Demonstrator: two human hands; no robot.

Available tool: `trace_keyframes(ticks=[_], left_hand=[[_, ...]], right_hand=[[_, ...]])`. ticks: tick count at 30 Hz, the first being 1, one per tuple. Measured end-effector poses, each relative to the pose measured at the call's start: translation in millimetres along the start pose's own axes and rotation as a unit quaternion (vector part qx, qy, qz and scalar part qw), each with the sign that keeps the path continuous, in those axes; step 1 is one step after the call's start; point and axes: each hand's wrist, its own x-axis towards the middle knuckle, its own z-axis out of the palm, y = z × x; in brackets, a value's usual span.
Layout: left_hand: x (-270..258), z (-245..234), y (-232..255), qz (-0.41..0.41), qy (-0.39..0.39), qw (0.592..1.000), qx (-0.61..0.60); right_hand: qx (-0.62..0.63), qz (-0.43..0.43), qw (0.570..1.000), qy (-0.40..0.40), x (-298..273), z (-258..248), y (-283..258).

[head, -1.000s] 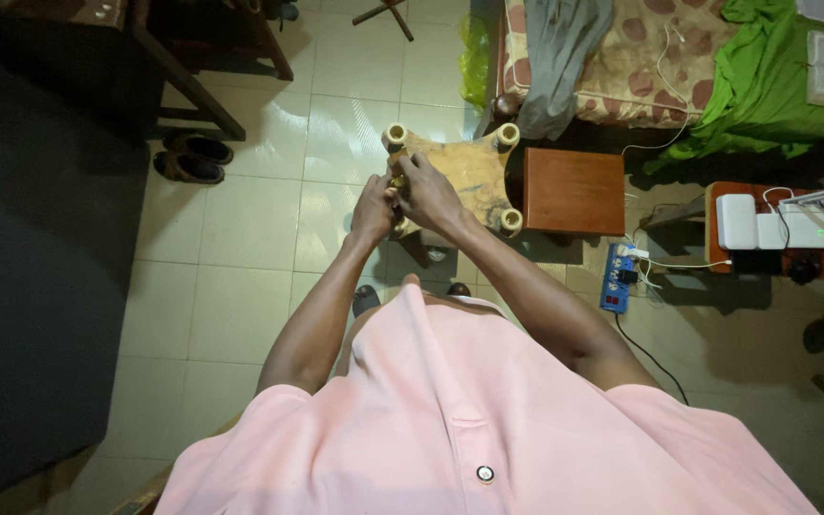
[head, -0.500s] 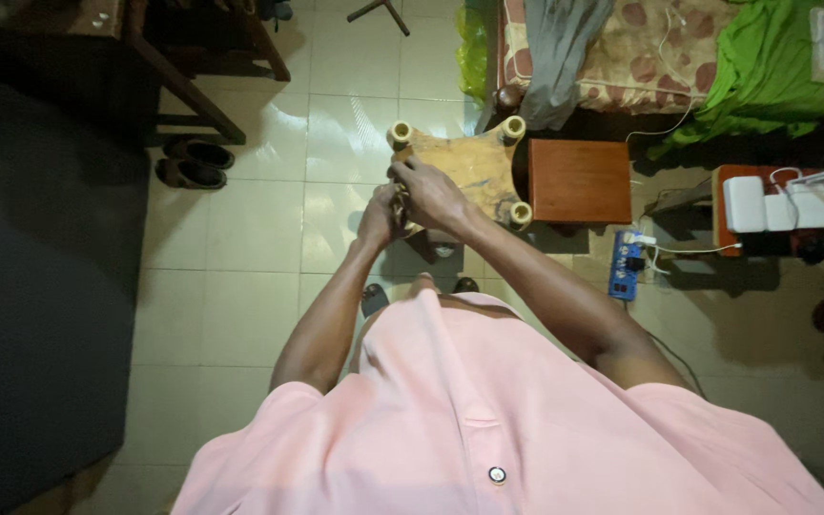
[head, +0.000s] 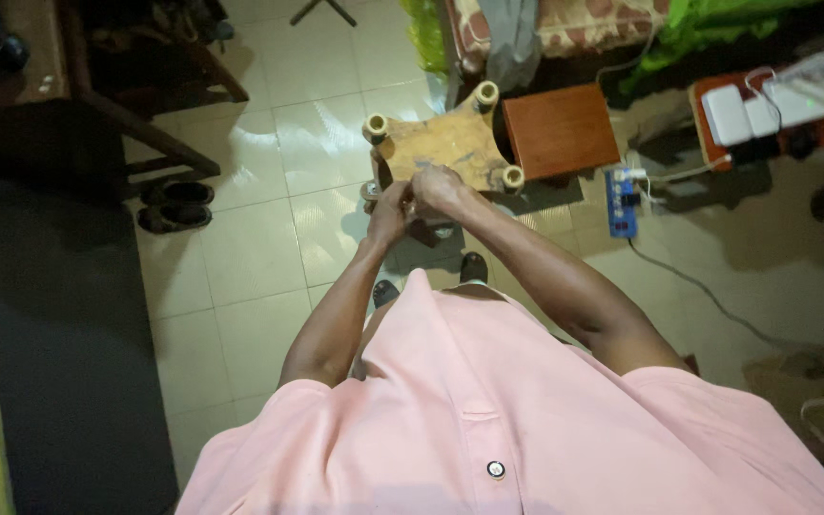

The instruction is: The person uses a screwdriver to unscrew the legs from a small wooden stool, detaches the leg components, and places the removed parts on a nearby table. They handle the stool frame, turn it over, and work on the fasteners one at a time.

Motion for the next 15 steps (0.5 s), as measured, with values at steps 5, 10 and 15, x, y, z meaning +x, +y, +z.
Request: trace_keyframes(ticks=[5, 10, 15], left_hand=[[1.6, 9.9, -27.1, 0.071, -0.066, 0.992, 0.081], [-1.8, -2.9, -53.2, 0.057, -0.111, 0.972, 0.200], [-14.0, -6.4, -68.0, 0.001, -0.115, 0.976, 0.186]], right_hand=[[0.015, 0.110, 0.988, -0.110, -15.5, 17.7, 10.9], [0.160, 0.130, 0.978, -0.017, -52.2, 19.4, 16.0], [0.275, 0.176, 0.945, 0.020, -86.1, 6.5, 10.9]])
